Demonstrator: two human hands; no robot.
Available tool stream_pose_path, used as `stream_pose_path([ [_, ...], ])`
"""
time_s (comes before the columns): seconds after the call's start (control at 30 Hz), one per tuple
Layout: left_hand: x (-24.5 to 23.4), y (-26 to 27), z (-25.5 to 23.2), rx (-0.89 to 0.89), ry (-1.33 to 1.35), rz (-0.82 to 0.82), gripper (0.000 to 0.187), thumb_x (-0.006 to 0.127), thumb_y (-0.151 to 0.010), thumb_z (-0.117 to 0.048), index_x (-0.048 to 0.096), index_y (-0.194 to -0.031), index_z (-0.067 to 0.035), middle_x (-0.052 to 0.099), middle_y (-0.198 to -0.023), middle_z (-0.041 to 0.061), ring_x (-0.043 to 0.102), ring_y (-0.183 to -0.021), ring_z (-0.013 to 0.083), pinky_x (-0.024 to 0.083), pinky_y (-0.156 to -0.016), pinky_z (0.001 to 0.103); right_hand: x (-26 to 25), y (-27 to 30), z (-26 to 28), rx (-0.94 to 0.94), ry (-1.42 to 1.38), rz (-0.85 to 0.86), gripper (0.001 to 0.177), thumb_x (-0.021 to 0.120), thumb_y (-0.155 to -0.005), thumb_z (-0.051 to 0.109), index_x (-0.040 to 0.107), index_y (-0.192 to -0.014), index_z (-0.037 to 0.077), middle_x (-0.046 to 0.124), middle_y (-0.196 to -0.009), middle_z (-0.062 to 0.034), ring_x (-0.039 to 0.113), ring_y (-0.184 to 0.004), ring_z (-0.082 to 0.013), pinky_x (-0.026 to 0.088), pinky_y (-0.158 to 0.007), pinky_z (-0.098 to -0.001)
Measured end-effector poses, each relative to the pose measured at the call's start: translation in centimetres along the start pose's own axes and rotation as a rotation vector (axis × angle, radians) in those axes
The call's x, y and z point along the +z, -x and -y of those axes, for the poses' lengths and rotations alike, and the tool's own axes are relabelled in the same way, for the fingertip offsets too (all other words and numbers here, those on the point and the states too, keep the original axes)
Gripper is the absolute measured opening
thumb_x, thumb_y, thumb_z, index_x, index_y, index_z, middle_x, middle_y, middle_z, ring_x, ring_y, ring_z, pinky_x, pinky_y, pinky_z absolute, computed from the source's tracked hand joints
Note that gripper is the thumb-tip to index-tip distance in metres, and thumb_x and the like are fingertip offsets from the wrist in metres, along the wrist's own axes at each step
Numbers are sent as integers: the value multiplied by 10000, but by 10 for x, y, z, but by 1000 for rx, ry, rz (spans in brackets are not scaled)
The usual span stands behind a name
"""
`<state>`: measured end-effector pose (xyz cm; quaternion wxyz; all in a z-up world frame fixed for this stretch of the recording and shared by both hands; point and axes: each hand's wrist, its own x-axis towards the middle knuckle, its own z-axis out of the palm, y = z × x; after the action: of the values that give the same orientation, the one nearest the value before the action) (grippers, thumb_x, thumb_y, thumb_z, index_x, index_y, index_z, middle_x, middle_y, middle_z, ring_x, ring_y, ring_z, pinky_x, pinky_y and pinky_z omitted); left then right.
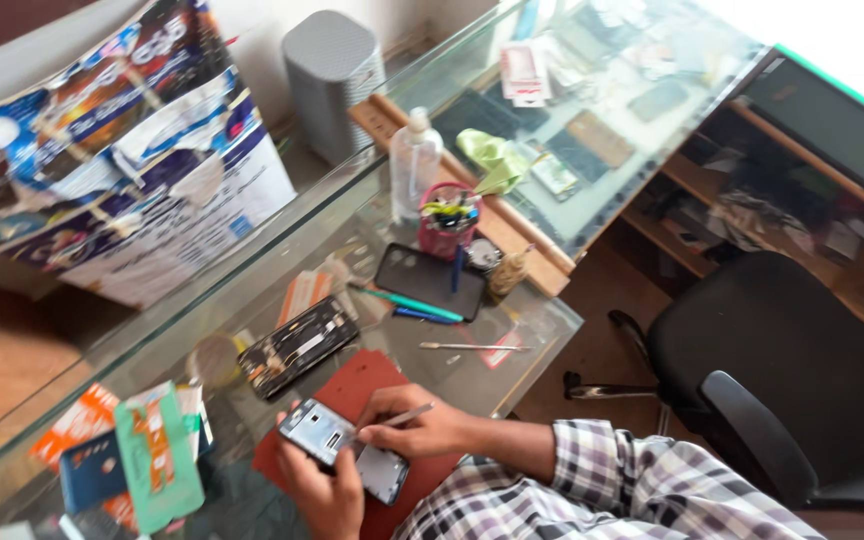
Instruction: The person cleans internal mobile phone components with a brush and a cloth, then uses tweezers to precisely position small parts within the device on a glass table.
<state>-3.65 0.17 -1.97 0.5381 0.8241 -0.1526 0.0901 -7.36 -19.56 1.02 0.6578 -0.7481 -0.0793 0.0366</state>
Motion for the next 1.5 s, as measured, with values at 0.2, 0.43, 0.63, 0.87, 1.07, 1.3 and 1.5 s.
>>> stream_pose_path([
  [0.2,4,-7,-5,-326,204,27,825,563,-713,-13,385,-1513,85,521,-1433,265,613,-1276,326,525,-1019,412,3,-2,15,80,52,-25,243,656,-920,182,717,-1068,-1,745,-923,-115,721,-807,-213,558,-696,-325],
  [0.43,3,-4,14,-169,318,71,841,546,-763,13,279,-1556,92,459,-1541,260,533,-1368,319,456,-1094,402,2,-4,14,75,152,-126,187,694,-935,198,740,-961,19,743,-823,-125,731,-723,-215,569,-646,-343],
  [0.63,4,1,5,-135,491,52,837,557,-860,18,179,-1605,75,437,-1578,227,490,-1403,299,380,-1164,391,-6,-9,4,65,357,-75,212,773,-872,232,731,-842,27,708,-686,-130,696,-576,-205,538,-533,-354],
  [0.87,-3,-5,-13,-71,320,-38,809,543,-771,8,339,-1548,105,563,-1495,265,560,-1392,349,393,-1186,398,9,-30,-1,-16,338,-243,157,714,-918,152,732,-879,1,674,-684,-138,634,-555,-203,501,-530,-364],
  [1.07,-9,-7,-24,-62,277,-44,795,547,-763,-12,359,-1525,113,581,-1463,284,580,-1373,383,417,-1185,418,19,-52,-5,-218,344,-226,135,692,-954,127,730,-955,-2,708,-796,-136,690,-670,-247,526,-589,-355],
  [1.3,-8,-6,-23,-58,278,-34,792,528,-771,-21,345,-1527,126,555,-1480,292,557,-1390,394,413,-1198,444,21,-57,5,-38,391,-207,152,709,-939,148,737,-916,0,713,-741,-142,696,-587,-242,513,-519,-360],
  [1.5,-6,-5,-21,-44,262,-43,791,533,-778,-17,342,-1532,129,559,-1482,296,556,-1399,397,405,-1207,450,14,-57,14,-27,471,-136,157,726,-922,149,728,-891,-5,702,-743,-172,696,-621,-305,525,-553,-383],
])
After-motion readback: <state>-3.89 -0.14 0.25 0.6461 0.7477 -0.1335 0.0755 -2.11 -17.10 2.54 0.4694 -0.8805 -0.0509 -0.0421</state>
